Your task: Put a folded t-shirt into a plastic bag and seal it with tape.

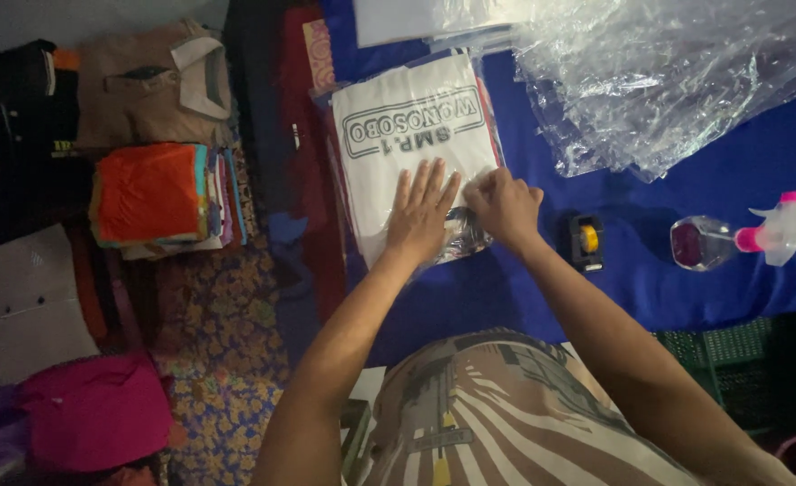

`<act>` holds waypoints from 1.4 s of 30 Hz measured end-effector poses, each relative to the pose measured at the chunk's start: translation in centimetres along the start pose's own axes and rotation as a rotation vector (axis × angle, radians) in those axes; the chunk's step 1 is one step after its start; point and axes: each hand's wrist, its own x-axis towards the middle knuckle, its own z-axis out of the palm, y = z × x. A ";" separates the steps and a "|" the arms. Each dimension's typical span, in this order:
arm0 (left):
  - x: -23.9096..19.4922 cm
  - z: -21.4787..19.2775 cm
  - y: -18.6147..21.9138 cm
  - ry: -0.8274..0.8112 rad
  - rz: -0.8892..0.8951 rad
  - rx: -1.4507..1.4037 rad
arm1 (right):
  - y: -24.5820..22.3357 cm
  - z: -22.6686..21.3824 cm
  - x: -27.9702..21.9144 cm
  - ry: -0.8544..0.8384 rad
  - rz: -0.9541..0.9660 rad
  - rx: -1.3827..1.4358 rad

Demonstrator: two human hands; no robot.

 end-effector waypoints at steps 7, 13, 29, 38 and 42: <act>0.1 -0.3 0.2 -0.129 0.006 0.072 | -0.6 -1.1 2.6 -0.232 0.295 -0.098; 0.4 -0.3 0.5 -0.148 0.036 0.115 | 2.3 -0.5 4.4 -0.372 0.417 0.076; 1.5 -0.7 -0.6 -0.150 0.025 -0.075 | 12.8 -14.0 -4.1 0.028 0.136 0.477; 1.3 -0.7 12.5 0.148 0.118 -0.472 | 20.0 -9.8 -10.6 -0.111 0.422 0.063; 0.8 4.5 17.0 -0.020 0.109 -0.516 | 20.0 -9.6 -10.8 -0.188 0.410 0.009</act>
